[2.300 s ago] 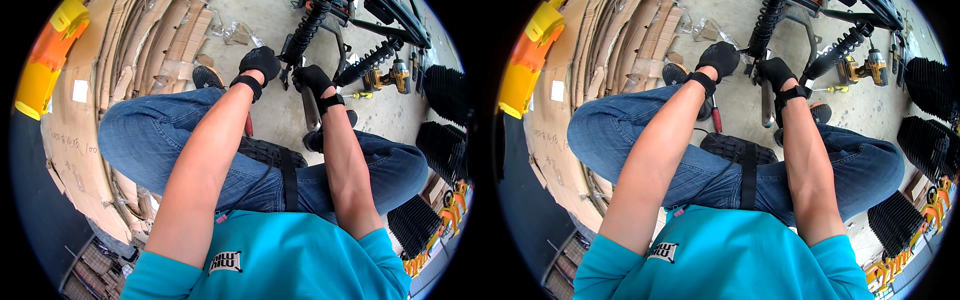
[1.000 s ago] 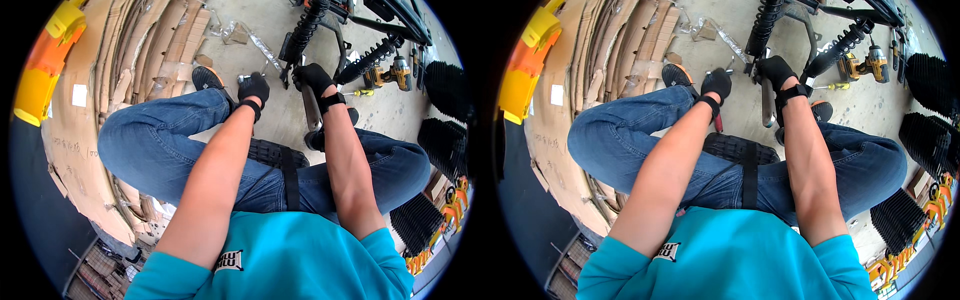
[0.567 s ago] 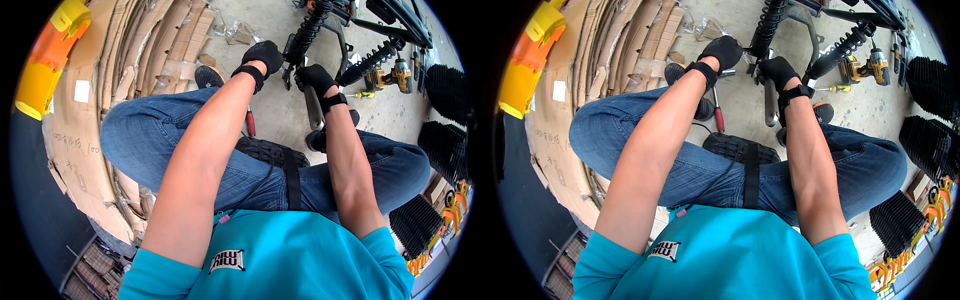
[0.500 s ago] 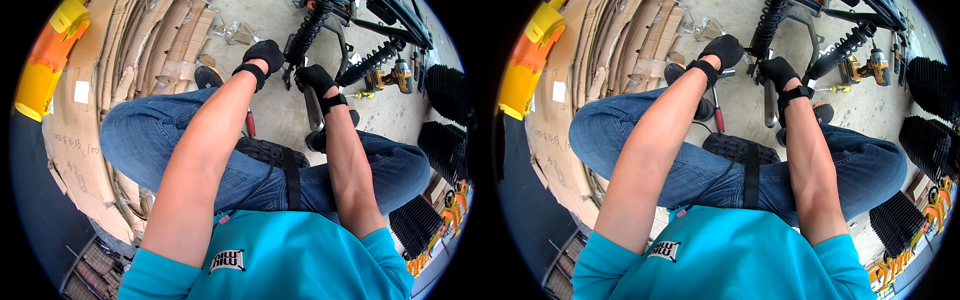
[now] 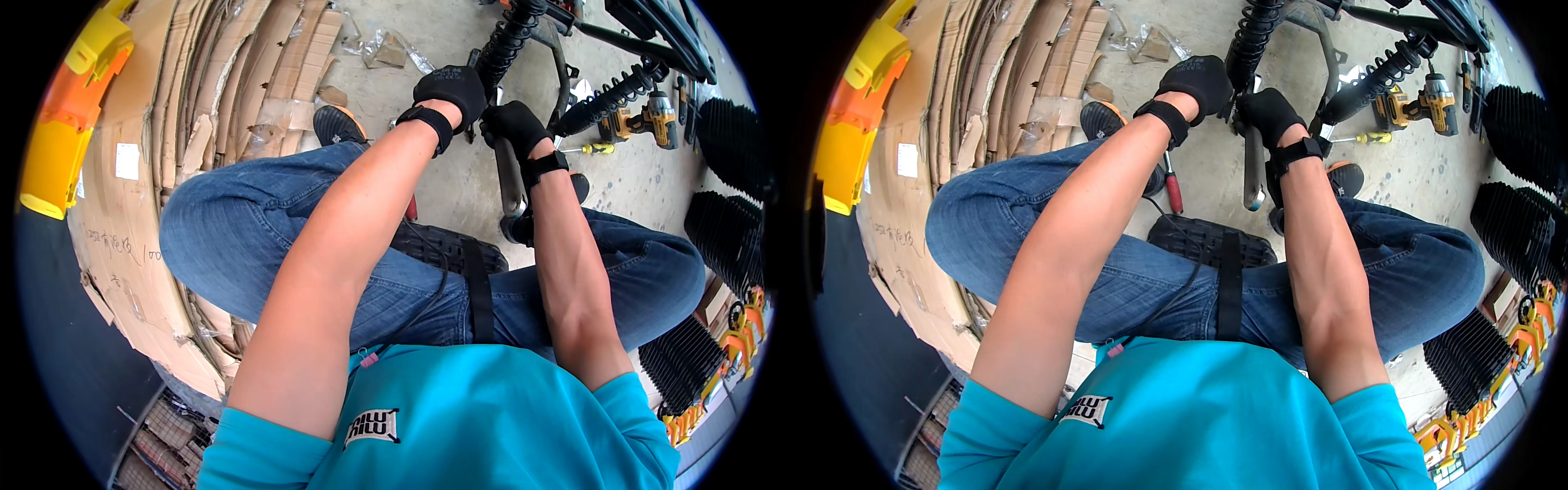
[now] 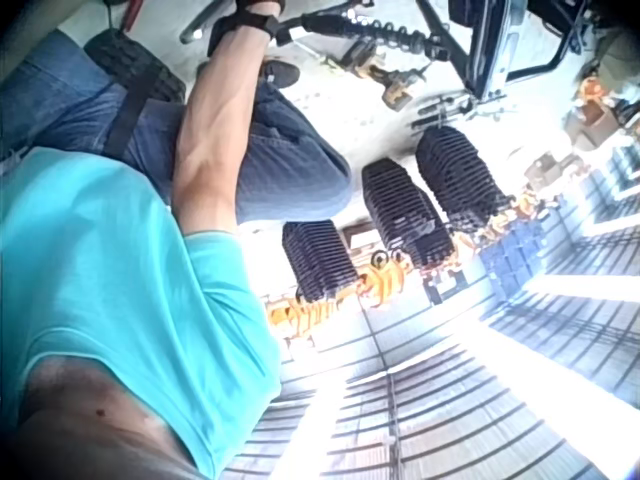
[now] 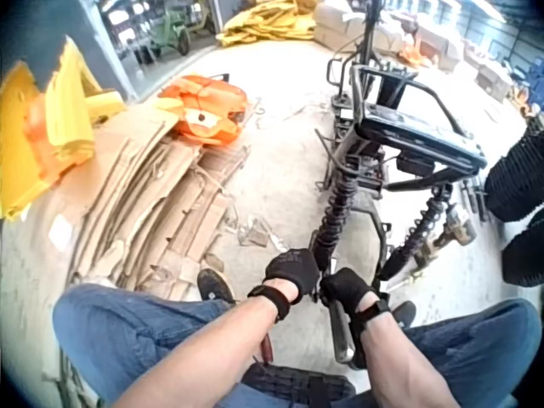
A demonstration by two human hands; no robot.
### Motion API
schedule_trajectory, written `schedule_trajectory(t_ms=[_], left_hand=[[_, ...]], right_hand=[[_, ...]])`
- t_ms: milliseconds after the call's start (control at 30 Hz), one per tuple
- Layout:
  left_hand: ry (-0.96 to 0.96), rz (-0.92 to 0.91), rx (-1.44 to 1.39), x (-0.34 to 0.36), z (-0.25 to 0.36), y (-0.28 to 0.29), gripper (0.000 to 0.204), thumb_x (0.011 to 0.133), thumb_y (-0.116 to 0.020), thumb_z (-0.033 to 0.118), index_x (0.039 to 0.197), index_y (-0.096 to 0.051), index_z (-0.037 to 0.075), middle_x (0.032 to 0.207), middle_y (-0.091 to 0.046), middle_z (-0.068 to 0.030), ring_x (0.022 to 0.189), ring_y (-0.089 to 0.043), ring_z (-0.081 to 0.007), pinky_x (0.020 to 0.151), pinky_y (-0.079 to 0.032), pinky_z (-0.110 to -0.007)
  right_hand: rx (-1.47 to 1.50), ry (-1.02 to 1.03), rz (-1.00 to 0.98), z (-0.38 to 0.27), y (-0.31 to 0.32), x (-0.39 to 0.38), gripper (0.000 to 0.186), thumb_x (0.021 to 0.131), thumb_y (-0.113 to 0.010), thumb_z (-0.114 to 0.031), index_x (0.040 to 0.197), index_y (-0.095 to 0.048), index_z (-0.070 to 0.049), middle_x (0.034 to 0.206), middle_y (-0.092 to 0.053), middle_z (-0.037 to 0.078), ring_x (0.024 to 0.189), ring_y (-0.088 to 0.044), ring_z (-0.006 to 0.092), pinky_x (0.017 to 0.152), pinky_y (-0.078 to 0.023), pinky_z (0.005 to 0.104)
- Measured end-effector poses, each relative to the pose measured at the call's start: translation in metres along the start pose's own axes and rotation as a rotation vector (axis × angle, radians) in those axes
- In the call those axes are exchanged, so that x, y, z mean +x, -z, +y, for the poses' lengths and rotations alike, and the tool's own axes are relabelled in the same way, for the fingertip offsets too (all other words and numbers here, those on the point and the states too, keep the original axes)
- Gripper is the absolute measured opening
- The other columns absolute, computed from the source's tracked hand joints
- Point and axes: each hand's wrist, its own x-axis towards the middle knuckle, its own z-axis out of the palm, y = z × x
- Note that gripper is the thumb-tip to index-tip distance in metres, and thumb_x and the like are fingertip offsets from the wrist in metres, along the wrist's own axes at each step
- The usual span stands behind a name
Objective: The person installs components onto a motorcycle frame by using a wrench and a socket wrench to secure bolts on the shock absorbers, then uses an electric screwdriver to tighten fasteners.
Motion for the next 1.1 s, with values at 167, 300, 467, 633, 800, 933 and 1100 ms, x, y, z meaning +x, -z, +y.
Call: schedule_trajectory(t_ms=[167,300,467,633,800,933,1100], left_hand=[[-0.003,-0.074,0.062,0.014,-0.002,0.012,0.034,0.082,-0.053,0.024,0.102,-0.067,0.002,0.107,-0.063,-0.023,0.1,-0.061,-0.0385,0.087,-0.048,-0.043],[0.036,-0.062,0.018,0.015,0.001,0.01,0.033,0.082,-0.053,0.024,0.102,-0.068,0.002,0.107,-0.063,-0.0224,0.102,-0.061,-0.038,0.087,-0.048,-0.043],[0.021,-0.09,0.07,0.034,0.005,0.013,0.033,0.08,-0.055,0.023,0.103,-0.068,0.004,0.107,-0.064,-0.0204,0.101,-0.062,-0.0352,0.086,-0.048,-0.039],[-0.057,-0.084,0.149,0.064,-0.005,0.012,0.033,0.079,-0.056,0.026,0.102,-0.068,0.005,0.108,-0.064,-0.0186,0.102,-0.061,-0.0345,0.088,-0.047,-0.039],[-0.034,-0.007,0.162,0.074,-0.001,0.012,0.033,0.08,-0.056,0.026,0.102,-0.068,0.005,0.107,-0.064,-0.0194,0.101,-0.062,-0.0354,0.087,-0.048,-0.041],[-0.029,0.035,0.098,0.061,0.003,0.017,0.032,0.08,-0.056,0.025,0.101,-0.068,0.004,0.105,-0.064,-0.0217,0.1,-0.062,-0.0375,0.087,-0.048,-0.042],[-0.009,0.143,0.074,0.065,-0.019,0.008,0.03,0.081,-0.053,0.025,0.1,-0.068,0.007,0.105,-0.064,-0.0204,0.1,-0.061,-0.0378,0.088,-0.048,-0.042]], right_hand=[[0.003,-0.002,-0.016,0.001,-0.001,0.0,0.027,0.086,-0.051,-0.017,0.071,-0.062,0.002,0.059,-0.061,0.012,0.05,-0.058,0.02,0.05,-0.045,0.0331],[0.009,0.019,-0.016,0.002,-0.001,-0.001,0.026,0.085,-0.051,-0.017,0.07,-0.062,0.002,0.059,-0.061,0.012,0.05,-0.058,0.0199,0.049,-0.044,0.0328],[0.02,0.003,0.001,0.001,0.0,0.0,0.025,0.083,-0.052,-0.017,0.07,-0.062,0.002,0.059,-0.061,0.012,0.051,-0.059,0.0204,0.049,-0.045,0.0329],[0.039,0.035,-0.02,0.003,-0.001,0.001,0.023,0.079,-0.053,-0.016,0.069,-0.063,0.002,0.059,-0.061,0.012,0.051,-0.06,0.0205,0.05,-0.046,0.0326],[-0.026,0.07,-0.033,0.004,0.002,0.001,0.023,0.078,-0.054,-0.015,0.066,-0.063,0.002,0.059,-0.061,0.012,0.052,-0.06,0.0206,0.05,-0.046,0.0328],[-0.04,0.066,-0.015,0.008,0.004,0.005,0.023,0.078,-0.054,-0.015,0.066,-0.062,0.002,0.058,-0.061,0.012,0.051,-0.06,0.0211,0.05,-0.046,0.0332],[0.091,-0.003,0.007,-0.001,-0.003,-0.005,0.022,0.081,-0.054,-0.014,0.069,-0.06,0.004,0.059,-0.06,0.012,0.05,-0.059,0.0204,0.049,-0.046,0.0326]])
